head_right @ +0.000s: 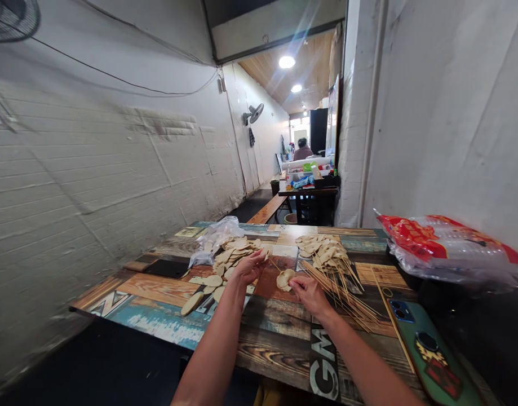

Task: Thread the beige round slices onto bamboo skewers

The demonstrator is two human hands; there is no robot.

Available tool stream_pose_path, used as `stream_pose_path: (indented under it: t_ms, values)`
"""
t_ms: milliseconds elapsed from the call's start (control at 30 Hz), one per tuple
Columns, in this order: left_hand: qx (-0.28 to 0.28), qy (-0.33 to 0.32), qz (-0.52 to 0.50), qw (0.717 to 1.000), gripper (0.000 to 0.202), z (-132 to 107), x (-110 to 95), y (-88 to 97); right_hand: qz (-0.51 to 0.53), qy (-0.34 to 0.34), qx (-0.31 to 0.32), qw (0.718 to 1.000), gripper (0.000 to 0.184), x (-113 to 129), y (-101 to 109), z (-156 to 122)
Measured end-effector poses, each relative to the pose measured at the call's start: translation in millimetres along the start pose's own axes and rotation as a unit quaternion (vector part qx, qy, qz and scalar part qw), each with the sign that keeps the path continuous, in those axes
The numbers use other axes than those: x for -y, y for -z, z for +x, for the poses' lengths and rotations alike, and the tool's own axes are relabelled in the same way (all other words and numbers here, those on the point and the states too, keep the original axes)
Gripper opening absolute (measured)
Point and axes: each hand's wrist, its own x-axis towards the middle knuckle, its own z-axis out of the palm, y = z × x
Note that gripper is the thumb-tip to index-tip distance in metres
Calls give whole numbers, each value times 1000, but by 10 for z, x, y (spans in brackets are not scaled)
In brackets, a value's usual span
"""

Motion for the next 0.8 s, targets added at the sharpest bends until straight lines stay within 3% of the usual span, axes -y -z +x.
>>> stream_pose_path:
  t_ms: [167, 500, 800]
  values:
    - [-24, 2, 31, 999, 23, -52, -7, -57, 3, -9, 10, 1000, 44, 37, 31, -4]
    - [-13, 12, 44, 999, 24, -95, 28, -122, 27, -20, 8, 999, 46, -24, 41, 28]
    - [-3, -22, 55, 998, 19, -101, 38, -127, 53, -49, -11, 997, 46, -7, 13, 34]
